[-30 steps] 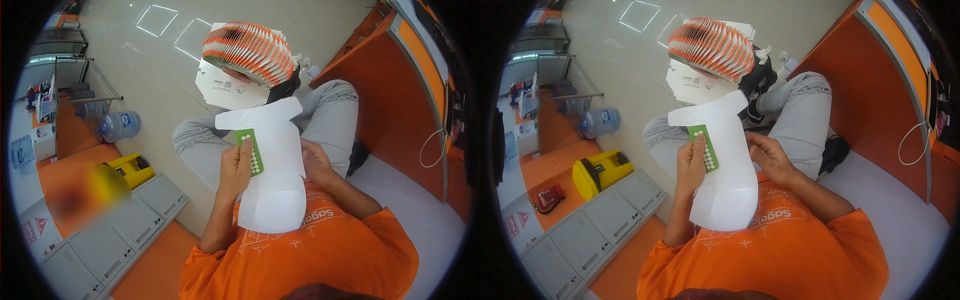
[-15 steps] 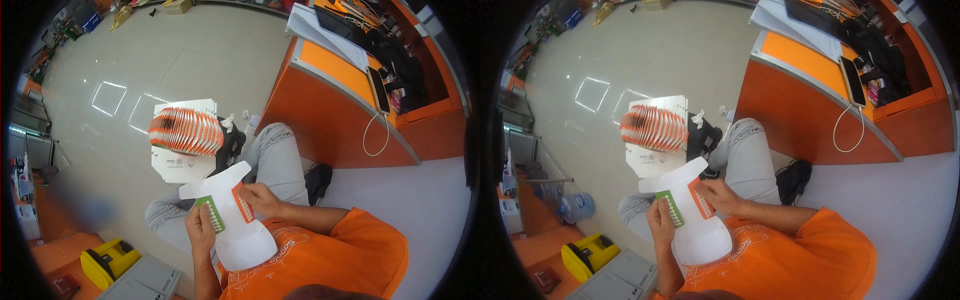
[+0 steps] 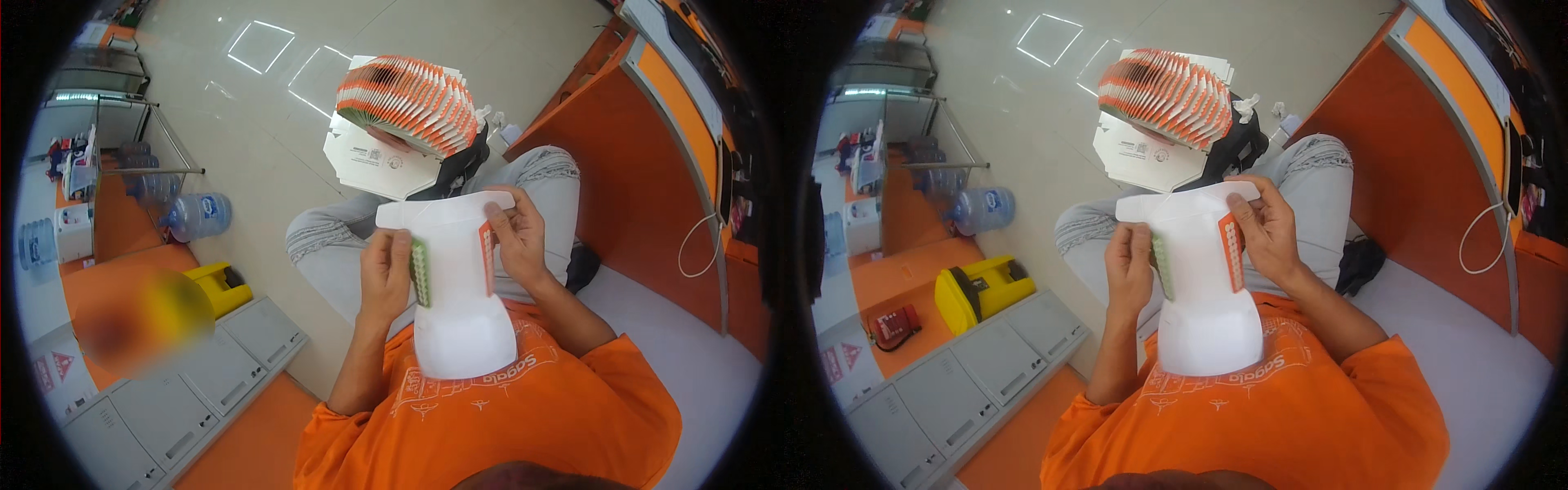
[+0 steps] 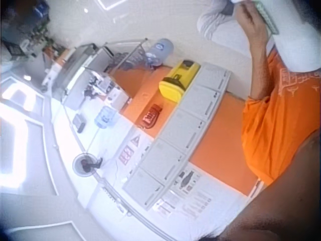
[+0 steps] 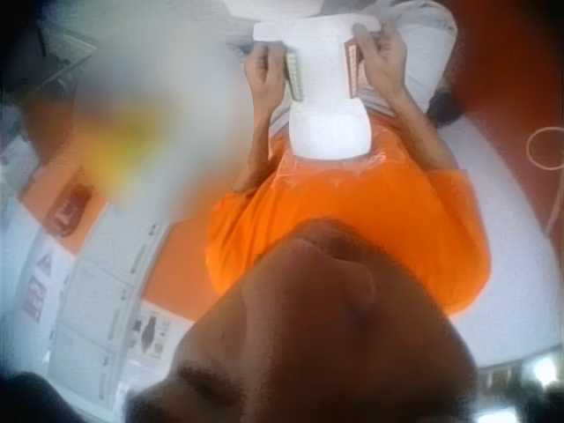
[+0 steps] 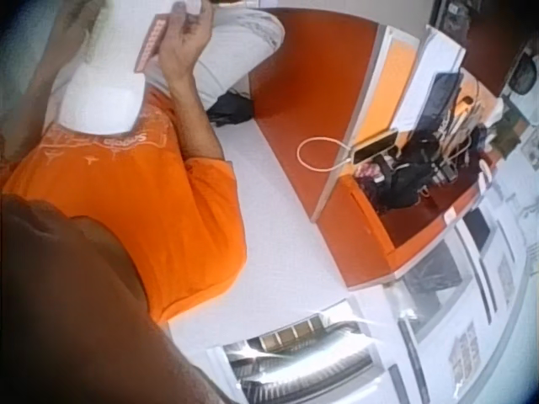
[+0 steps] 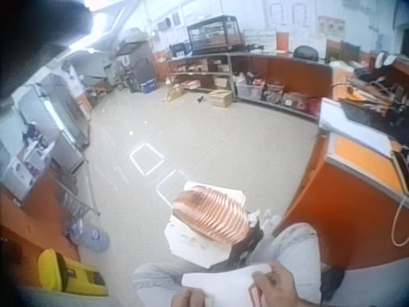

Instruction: The person folds paper food containers by hand, moves a stack of folded boxes to a desk, and folds flat cardboard food boxes into assembled boxes.

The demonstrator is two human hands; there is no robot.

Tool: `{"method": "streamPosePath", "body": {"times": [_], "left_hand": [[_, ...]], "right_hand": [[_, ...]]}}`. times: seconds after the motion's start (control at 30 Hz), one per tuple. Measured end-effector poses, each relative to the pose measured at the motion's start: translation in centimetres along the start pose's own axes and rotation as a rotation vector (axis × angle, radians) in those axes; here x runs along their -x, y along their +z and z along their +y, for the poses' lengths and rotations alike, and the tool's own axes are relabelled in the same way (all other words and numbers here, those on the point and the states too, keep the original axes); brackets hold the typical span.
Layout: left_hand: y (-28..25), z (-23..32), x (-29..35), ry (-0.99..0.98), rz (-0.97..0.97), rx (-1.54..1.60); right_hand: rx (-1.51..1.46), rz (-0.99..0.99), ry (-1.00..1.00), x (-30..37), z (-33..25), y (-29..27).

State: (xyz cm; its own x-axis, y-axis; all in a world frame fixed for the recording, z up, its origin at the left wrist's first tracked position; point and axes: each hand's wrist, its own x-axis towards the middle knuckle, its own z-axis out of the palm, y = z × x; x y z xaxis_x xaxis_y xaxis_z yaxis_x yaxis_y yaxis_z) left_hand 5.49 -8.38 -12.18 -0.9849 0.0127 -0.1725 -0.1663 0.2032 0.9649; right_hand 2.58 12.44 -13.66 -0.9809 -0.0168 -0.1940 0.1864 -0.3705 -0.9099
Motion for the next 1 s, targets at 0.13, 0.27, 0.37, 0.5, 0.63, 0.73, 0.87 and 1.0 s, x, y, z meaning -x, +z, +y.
{"method": "streamPosePath", "body": {"times": [0.13, 0.27, 0.37, 0.5, 0.63, 0.73, 0.87, 1.0], "left_hand": [[0.9, 1.1, -0.4, -0.012, 0.229, 0.12], [0.8, 0.4, -0.4, 0.008, 0.191, 0.08], [0.3, 0.3, 0.0, 0.033, 0.081, -0.037], [0.7, 0.2, 0.4, 0.072, 0.075, 0.062], [0.2, 2.6, 1.8, 0.02, -0.073, -0.03], [-0.7, 1.4, 1.8, -0.137, -0.04, -0.055], [-0.8, 1.7, 1.2, 0.186, -0.075, -0.422], [-0.6, 3.6, 1.2, 0.052, -0.112, -0.336]], "right_hand": [[0.339, -0.084, -0.125, 0.5, 1.3, -0.5], [0.341, -0.228, -0.338, 0.3, 0.7, -0.6], [0.197, -0.264, -0.162, 1.0, 0.2, -0.2], [0.343, -0.132, -0.21, 0.4, 1.8, -0.2], [0.106, 0.151, -0.034, -0.3, 2.4, -0.6], [0.277, 0.165, -0.118, -1.6, 1.8, -1.7], [0.737, -0.023, -0.529, -2.5, -3.7, 0.2], [0.839, -0.417, -0.675, -3.2, -4.4, 0.8]]}}
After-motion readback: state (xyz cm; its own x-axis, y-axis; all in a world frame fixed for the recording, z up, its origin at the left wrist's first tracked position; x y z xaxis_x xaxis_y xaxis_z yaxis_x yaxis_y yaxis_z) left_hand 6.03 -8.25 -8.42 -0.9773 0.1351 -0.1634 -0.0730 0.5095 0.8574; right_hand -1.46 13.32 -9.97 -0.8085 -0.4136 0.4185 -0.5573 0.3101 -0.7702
